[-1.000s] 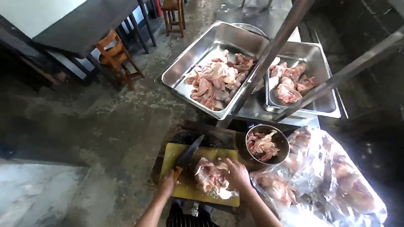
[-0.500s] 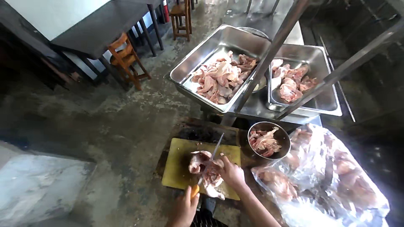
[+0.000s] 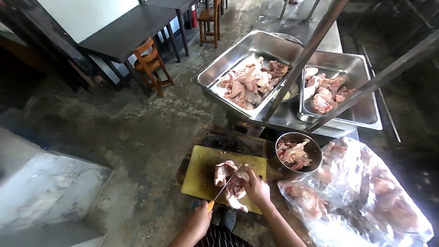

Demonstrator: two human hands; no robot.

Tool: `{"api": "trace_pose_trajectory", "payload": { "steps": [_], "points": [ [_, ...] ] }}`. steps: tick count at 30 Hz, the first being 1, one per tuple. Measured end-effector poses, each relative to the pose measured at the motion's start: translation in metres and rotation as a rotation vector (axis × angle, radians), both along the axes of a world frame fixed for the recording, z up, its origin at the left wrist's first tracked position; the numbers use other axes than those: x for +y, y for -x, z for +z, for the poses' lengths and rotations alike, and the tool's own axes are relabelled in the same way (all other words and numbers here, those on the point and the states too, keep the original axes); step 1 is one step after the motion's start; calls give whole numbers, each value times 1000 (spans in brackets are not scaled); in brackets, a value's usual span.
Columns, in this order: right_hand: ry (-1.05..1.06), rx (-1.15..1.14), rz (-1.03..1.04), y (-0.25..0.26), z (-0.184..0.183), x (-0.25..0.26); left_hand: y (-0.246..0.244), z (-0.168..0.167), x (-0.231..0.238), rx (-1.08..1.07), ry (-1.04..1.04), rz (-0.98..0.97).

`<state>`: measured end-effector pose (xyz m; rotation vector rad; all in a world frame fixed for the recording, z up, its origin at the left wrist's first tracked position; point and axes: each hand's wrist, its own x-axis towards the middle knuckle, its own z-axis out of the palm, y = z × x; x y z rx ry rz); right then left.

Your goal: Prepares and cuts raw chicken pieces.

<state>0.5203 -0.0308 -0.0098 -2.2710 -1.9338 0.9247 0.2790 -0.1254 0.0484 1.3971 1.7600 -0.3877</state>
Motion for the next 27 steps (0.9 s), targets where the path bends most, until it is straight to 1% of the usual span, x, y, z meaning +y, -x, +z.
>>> {"api": "trace_pose_trajectory", "payload": {
  "steps": [1,3,5,8,9,11,13,15,16,18,20,22,24,25,27],
  "points": [
    [-16,-3,13,1,0,-3,-9,-16,9,-12,-31,1],
    [-28,-15,10,2,3,-6,-30,-37,29,-30,-74,4],
    [-25,-24,-18,-1,6,-6,-44,-42,43,-62,-95,21],
    [-15,-21,-63,-9,0,-7,-38,-47,40,-127,-88,33],
    [-10,-13,-79,-11,-4,-9,-30,-46,33,-137,-72,28],
    [3,1,-103,-14,-10,-12,-13,-33,15,-119,-22,4],
    [13,17,-105,-12,-16,-17,0,-11,1,-55,28,-28],
    [6,28,-82,-10,-20,-24,3,0,-3,8,63,-79],
    [4,23,-65,-9,-21,-27,0,-5,-1,31,55,-101],
    [-13,8,-20,-7,-21,-31,-14,-33,8,32,2,-123],
    [-17,-6,53,-3,-20,-31,-29,-70,29,-44,-60,-124],
    [22,-37,94,1,-16,-27,-38,-104,50,-153,-110,-105],
    [53,-45,25,-4,-12,-22,-40,-115,61,-195,-110,-118],
    [58,-28,-56,-10,-14,-21,-36,-117,64,-176,-110,-146],
    [60,41,-261,-28,-23,-20,-20,-121,63,-142,-138,-128]
  ]
}}
